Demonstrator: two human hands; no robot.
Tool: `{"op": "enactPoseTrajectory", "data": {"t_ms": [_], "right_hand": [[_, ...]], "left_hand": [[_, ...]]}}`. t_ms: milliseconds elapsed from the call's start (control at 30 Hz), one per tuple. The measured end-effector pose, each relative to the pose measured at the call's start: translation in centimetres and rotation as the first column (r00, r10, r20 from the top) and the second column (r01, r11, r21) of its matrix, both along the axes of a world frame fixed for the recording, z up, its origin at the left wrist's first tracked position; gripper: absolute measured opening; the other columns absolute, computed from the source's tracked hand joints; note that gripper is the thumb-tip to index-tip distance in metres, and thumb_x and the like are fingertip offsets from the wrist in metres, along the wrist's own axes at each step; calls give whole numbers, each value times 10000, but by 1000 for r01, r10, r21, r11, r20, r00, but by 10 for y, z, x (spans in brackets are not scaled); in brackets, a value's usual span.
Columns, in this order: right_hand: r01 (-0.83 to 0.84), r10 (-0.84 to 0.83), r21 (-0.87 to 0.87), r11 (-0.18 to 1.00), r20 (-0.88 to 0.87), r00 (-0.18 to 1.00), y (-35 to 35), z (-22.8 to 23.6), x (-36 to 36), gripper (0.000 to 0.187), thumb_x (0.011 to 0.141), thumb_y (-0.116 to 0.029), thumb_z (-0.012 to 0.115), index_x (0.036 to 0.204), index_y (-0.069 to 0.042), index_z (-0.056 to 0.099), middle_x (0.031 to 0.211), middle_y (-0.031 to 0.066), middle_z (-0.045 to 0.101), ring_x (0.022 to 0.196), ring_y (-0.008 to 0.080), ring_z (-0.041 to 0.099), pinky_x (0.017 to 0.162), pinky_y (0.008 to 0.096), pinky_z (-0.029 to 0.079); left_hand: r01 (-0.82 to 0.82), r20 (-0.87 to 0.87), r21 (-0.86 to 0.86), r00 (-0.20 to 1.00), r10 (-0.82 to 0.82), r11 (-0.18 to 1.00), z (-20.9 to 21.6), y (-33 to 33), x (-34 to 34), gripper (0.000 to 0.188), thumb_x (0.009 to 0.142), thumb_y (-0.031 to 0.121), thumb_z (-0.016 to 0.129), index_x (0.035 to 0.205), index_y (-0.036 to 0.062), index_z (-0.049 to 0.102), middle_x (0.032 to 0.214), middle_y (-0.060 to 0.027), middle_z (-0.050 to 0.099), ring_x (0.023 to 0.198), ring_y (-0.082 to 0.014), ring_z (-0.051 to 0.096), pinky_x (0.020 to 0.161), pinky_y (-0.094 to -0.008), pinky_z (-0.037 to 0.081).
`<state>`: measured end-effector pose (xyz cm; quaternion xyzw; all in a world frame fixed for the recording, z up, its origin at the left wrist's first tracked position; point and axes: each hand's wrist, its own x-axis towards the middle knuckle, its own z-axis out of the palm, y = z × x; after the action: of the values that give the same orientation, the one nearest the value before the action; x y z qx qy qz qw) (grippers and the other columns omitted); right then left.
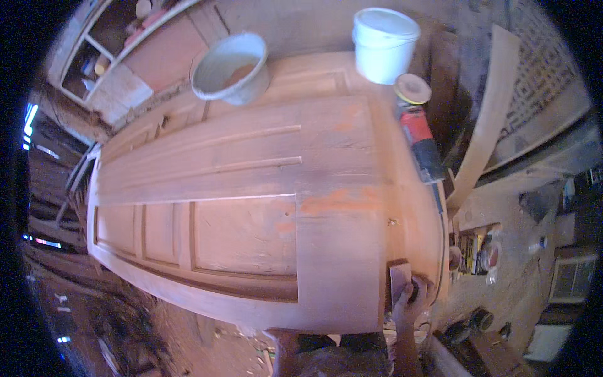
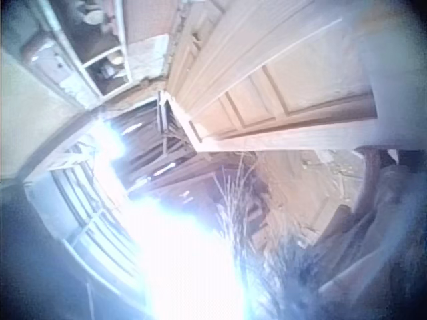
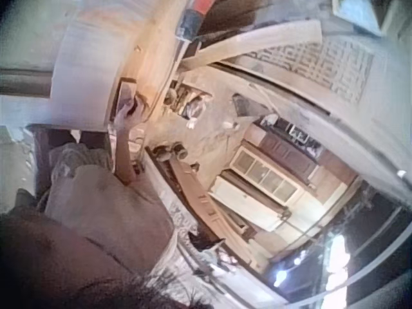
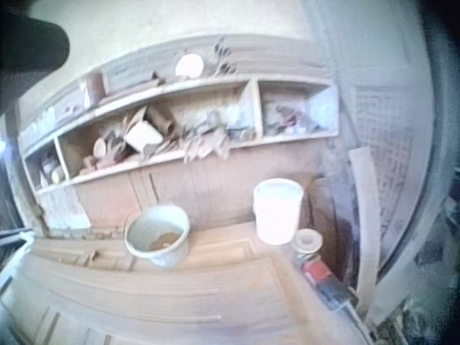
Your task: The person sands the surface and recessed panels of a large wooden door by hand with a block and then using an electric orbital sander.
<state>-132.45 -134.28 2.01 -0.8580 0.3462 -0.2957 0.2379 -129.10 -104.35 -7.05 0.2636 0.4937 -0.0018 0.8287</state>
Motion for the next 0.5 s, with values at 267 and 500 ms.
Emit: {"op": "enactPoseTrajectory", "data": {"t_ms": [267,500], "right_hand": [[5,-6,-129,992,-11,1000,-2,9,-5,231,916,-254,616,1054,-72,655,1048,165,626,1003,390,583,873,517,453],[-102,102,-4,995,19,995,-14,9,-18,276,920,-302,657,1061,-65,667,1051,171,649,1024,389,600,901,495,470]], "left_hand": [[83,140,153,985,-105,985,25,0,14,847,986,710,372,1466,13,408,1467,-158,487,1370,-270,444,1153,-449,331],[-123,113,78,987,114,989,36,62,-2,912,978,751,321,1494,1,363,1505,-168,448,1416,-271,402,1201,-448,272]]}}
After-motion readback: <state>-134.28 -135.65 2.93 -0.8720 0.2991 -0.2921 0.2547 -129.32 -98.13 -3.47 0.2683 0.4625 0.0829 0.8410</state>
